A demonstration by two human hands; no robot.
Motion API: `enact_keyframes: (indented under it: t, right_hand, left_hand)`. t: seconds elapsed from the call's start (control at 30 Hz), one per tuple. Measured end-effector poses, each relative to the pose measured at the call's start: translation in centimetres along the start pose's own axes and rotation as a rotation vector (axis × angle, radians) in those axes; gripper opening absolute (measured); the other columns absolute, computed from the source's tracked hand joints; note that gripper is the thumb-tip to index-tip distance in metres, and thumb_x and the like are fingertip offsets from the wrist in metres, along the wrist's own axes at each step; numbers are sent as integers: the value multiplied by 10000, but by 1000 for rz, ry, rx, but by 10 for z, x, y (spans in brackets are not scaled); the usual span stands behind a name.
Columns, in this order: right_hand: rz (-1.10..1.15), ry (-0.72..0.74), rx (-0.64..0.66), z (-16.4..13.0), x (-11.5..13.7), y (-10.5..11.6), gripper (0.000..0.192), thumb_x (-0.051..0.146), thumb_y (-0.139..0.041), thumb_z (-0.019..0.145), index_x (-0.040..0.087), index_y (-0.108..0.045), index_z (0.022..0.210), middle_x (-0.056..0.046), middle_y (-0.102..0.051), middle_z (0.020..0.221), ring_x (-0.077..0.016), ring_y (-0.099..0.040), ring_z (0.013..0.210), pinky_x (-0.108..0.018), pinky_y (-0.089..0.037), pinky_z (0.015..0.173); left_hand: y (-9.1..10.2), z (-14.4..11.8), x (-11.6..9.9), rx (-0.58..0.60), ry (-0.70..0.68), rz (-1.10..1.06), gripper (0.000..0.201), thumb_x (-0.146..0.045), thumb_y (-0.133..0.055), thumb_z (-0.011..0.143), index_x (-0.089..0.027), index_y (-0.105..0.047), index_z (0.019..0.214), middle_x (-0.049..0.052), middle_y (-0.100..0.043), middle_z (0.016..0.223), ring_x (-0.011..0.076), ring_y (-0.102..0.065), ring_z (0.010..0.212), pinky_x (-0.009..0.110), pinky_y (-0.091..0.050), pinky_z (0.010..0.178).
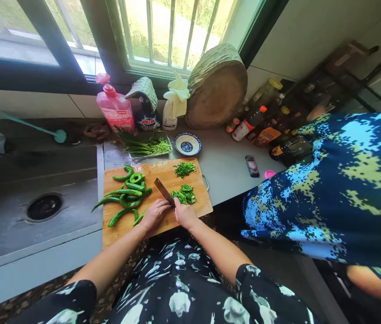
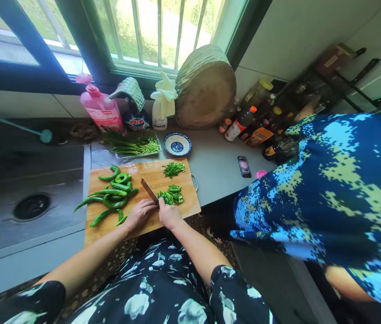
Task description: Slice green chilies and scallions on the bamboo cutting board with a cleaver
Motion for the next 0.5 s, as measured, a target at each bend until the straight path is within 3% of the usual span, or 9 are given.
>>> enact_keyframes:
  t: [0.27,0.4,0.5]
  right_hand:
    - [13,-86,-18,-3,-35,6,473,260,-362,879,135,-339,1334,-108,-682,856,-216,-654,768,-292,-488,690]
    - [4,-86,-7,-2,-39,7,490,267,-362,879,125,-323,1347,-110,-680,891,-217,-651,792,-295,-489,699]
    - [-1,-78,-11,-4,-36,9,477,265,-364,878,139,-331,1337,-98,-682,867,-214,-653,774,-288,-489,689]
  left_hand:
    - [-8,20,-12,58,-52,-41,273,-225,-355,913,-161,-619,947,79,-630,972,167,-512,919,332,-474,825]
    - [-11,30,-15,95,-97,-39,286,-238,-344,918,-178,-620,961,69,-627,984,163,-505,934,322,-469,826]
    - [-4,27,-11,80,-48,60,290,-239,-355,913,-175,-616,1022,81,-617,1027,178,-488,961,335,-457,829]
Point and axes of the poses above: each hand's wrist, its own z-axis towards the middle knuckle, its own y-axis out of the back of the hand, x = y × z, the point moved 1 cm from there along z, towards the middle knuckle
